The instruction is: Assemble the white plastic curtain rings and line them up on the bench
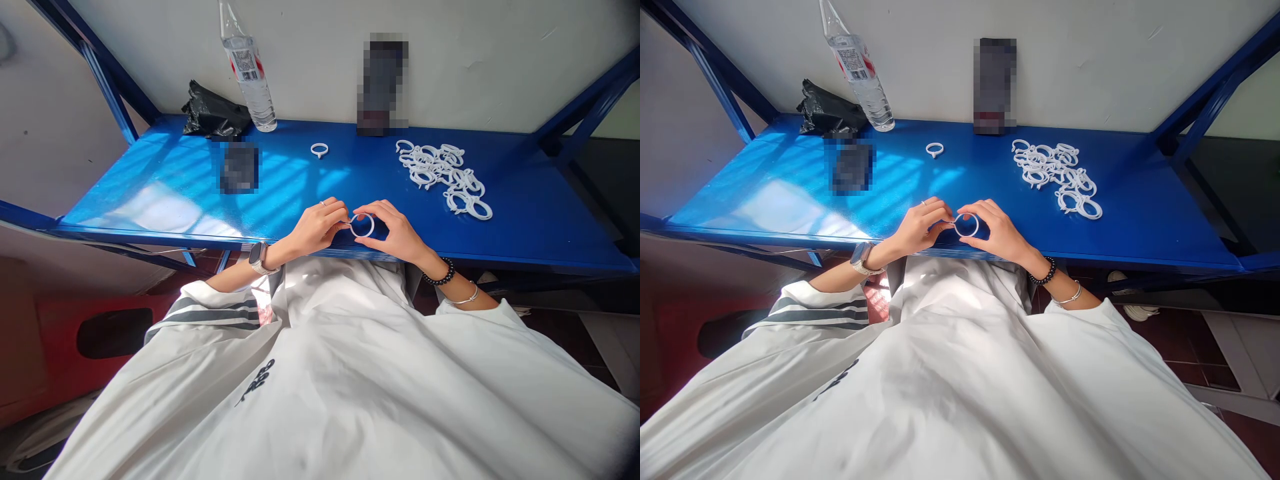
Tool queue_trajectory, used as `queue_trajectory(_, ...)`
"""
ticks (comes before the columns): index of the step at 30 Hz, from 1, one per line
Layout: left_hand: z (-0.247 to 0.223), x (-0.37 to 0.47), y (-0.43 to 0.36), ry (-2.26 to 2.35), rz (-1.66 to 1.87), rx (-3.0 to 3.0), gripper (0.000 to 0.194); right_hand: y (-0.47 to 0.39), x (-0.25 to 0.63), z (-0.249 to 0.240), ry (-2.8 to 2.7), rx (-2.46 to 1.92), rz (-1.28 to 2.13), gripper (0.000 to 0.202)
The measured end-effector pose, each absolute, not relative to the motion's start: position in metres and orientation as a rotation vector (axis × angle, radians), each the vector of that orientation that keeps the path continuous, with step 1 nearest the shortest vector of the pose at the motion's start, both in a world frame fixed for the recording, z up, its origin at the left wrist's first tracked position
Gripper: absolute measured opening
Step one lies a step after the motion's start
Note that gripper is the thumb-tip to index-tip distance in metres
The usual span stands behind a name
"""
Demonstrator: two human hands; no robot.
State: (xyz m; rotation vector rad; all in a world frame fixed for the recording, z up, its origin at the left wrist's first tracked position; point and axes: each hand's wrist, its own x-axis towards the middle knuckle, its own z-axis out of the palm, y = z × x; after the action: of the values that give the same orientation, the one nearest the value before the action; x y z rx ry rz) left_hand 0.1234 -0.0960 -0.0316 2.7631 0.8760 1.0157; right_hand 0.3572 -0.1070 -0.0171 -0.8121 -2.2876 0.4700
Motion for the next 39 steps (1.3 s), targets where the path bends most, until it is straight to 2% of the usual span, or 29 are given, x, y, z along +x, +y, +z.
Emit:
queue_trajectory(9,-0.0317,0.1232,-0.0951,0.837,1.032,2.787,0.022,-0.1071,0.3572,-0.0175,-2.299,-0.836,0.472,0.037)
queue_trajectory(18,-0.0317,0.1233,-0.0952,0.844,0.975,2.799,0.026,-0.1062,0.3578,-0.0179,-2.362,-0.843,0.493,0.046)
queue_trajectory(21,-0.0303,0.1235,-0.0957,0.868,0.952,2.801,0.028,-0.1057,0.3573,-0.0184,-2.366,-0.854,0.483,0.043)
queue_trajectory(27,-0.0291,0.1237,-0.0967,0.893,0.944,2.781,0.025,-0.1057,0.3569,-0.0191,-2.346,-0.854,0.460,0.035)
queue_trajectory(39,-0.0252,0.1241,-0.0985,0.882,1.019,2.611,0.020,-0.1066,0.3575,-0.0171,-2.277,-0.876,0.510,0.042)
